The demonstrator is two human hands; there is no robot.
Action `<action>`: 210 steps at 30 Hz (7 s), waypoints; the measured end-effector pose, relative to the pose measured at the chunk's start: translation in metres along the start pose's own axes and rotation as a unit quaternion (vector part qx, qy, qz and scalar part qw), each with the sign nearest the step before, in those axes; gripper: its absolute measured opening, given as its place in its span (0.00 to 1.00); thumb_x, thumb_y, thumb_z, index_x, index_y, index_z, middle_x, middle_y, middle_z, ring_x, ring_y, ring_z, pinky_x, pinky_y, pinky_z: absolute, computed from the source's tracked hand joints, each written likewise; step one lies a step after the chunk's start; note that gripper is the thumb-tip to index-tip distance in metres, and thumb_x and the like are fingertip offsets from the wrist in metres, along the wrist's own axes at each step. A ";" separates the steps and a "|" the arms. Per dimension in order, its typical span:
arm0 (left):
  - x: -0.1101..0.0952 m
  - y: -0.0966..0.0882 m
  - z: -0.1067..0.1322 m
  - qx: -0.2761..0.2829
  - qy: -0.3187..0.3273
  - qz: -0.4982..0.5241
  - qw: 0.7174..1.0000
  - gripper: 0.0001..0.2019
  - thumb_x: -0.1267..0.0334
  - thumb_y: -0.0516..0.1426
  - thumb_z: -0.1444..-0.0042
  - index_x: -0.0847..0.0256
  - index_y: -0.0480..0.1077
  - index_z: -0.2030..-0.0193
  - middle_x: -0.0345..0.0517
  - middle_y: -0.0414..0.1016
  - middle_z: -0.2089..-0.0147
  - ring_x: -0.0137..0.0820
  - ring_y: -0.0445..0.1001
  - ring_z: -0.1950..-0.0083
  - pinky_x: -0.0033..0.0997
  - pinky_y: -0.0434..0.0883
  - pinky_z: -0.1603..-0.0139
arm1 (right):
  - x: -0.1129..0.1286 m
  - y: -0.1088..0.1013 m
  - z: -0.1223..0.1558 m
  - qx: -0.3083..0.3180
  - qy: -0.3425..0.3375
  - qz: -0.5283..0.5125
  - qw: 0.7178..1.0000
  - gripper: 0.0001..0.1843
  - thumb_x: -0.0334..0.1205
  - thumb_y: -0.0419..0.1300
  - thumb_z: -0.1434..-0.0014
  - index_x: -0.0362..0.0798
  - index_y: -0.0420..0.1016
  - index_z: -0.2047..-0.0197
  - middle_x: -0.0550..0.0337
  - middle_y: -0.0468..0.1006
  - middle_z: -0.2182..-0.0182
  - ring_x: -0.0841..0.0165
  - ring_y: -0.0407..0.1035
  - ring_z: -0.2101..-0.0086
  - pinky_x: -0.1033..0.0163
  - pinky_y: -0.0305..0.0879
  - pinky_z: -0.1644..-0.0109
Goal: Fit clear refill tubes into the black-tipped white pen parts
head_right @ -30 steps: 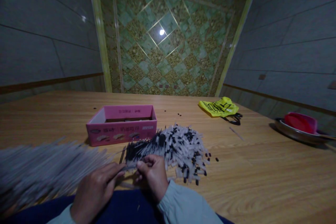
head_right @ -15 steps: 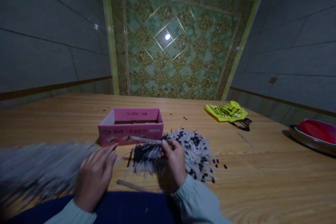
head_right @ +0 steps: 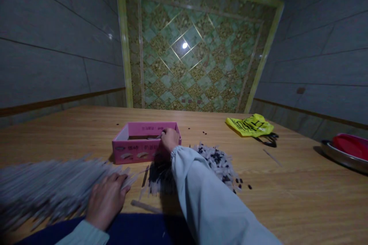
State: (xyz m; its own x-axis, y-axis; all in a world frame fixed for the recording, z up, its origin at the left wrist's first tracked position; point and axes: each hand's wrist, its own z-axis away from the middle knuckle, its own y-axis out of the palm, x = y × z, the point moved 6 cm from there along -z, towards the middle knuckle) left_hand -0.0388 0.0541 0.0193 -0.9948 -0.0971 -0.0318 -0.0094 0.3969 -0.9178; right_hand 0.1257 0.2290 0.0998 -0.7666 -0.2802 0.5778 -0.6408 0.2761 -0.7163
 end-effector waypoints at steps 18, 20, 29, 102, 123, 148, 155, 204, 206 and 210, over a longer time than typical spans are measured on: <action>-0.004 0.002 0.001 0.024 0.011 -0.038 0.999 0.12 0.66 0.48 0.46 0.62 0.72 0.70 0.53 0.72 0.65 0.41 0.71 0.59 0.38 0.61 0.60 | -0.011 -0.035 0.122 0.052 -0.137 -0.061 0.987 0.07 0.35 0.58 0.44 0.46 0.77 0.64 0.59 0.77 0.67 0.69 0.69 0.66 0.68 0.61 0.62; -0.004 0.000 0.000 0.016 0.009 -0.035 0.999 0.12 0.68 0.47 0.45 0.63 0.71 0.70 0.54 0.73 0.66 0.41 0.72 0.60 0.38 0.62 0.60 | -0.022 -0.033 0.146 0.081 -0.139 -0.074 0.984 0.06 0.33 0.58 0.46 0.46 0.76 0.65 0.59 0.75 0.68 0.69 0.69 0.66 0.68 0.61 0.63; -0.001 -0.026 0.002 -0.154 -0.004 0.347 0.925 0.15 0.56 0.50 0.44 0.61 0.68 0.55 0.51 0.77 0.61 0.37 0.75 0.62 0.31 0.67 0.62 | -0.051 -0.032 0.173 0.099 -0.091 0.137 0.981 0.03 0.35 0.59 0.48 0.48 0.74 0.68 0.59 0.74 0.68 0.67 0.68 0.66 0.67 0.53 0.66; -0.030 0.024 0.010 0.138 -0.294 0.855 0.403 0.08 0.80 0.53 0.48 0.71 0.72 0.64 0.54 0.78 0.63 0.33 0.78 0.65 0.27 0.77 0.65 | -0.038 -0.067 0.172 0.138 -0.127 0.096 0.978 0.06 0.39 0.60 0.48 0.50 0.78 0.67 0.60 0.77 0.70 0.68 0.70 0.69 0.68 0.57 0.67; -0.018 0.022 0.010 0.081 -0.403 0.868 0.279 0.11 0.79 0.47 0.43 0.68 0.67 0.60 0.47 0.76 0.72 0.29 0.78 0.75 0.17 0.74 0.81 | -0.050 -0.039 0.187 0.225 -0.143 0.268 0.926 0.08 0.41 0.58 0.52 0.49 0.77 0.71 0.53 0.80 0.71 0.62 0.74 0.69 0.65 0.53 0.72; -0.020 0.027 0.012 0.098 -0.398 0.863 0.294 0.10 0.80 0.49 0.44 0.67 0.68 0.64 0.46 0.76 0.72 0.29 0.78 0.74 0.17 0.75 0.80 | -0.075 -0.073 0.156 0.059 -0.010 0.290 0.955 0.09 0.33 0.53 0.44 0.48 0.74 0.66 0.56 0.75 0.66 0.67 0.71 0.66 0.66 0.53 0.68; -0.020 0.027 0.011 0.085 -0.390 0.866 0.302 0.12 0.81 0.48 0.44 0.69 0.69 0.62 0.47 0.77 0.71 0.29 0.78 0.74 0.19 0.76 0.77 | -0.093 -0.073 0.152 0.086 0.029 0.310 0.946 0.07 0.40 0.58 0.46 0.48 0.76 0.65 0.53 0.76 0.64 0.62 0.72 0.63 0.65 0.57 0.66; -0.034 0.026 0.013 0.152 -0.257 0.801 0.519 0.14 0.68 0.65 0.57 0.64 0.68 0.62 0.51 0.79 0.64 0.34 0.78 0.66 0.29 0.76 0.66 | -0.047 0.006 0.194 0.110 0.156 -0.546 0.816 0.17 0.40 0.71 0.63 0.42 0.69 0.73 0.64 0.73 0.81 0.72 0.69 0.81 0.69 0.63 0.77; -0.035 0.025 0.013 0.156 -0.252 0.798 0.525 0.15 0.68 0.64 0.56 0.64 0.68 0.61 0.52 0.79 0.64 0.35 0.78 0.66 0.30 0.76 0.65 | -0.048 0.005 0.194 0.105 0.150 -0.529 0.828 0.15 0.38 0.70 0.62 0.42 0.70 0.72 0.64 0.72 0.81 0.73 0.68 0.81 0.69 0.63 0.77; -0.036 0.027 0.013 0.164 -0.237 0.797 0.531 0.16 0.67 0.65 0.57 0.64 0.67 0.60 0.51 0.79 0.65 0.34 0.78 0.65 0.30 0.76 0.64 | -0.046 0.005 0.196 0.107 0.144 -0.517 0.837 0.13 0.37 0.68 0.60 0.42 0.70 0.72 0.64 0.72 0.80 0.72 0.68 0.81 0.68 0.64 0.76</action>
State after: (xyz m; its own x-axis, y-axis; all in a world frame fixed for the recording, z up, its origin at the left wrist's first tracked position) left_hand -0.0021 0.0568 -0.0096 0.4260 -0.1259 -0.8959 0.9012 0.1459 0.4081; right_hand 0.1664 0.0632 -0.0070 0.1964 -0.0260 0.9802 -0.9693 -0.1560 0.1901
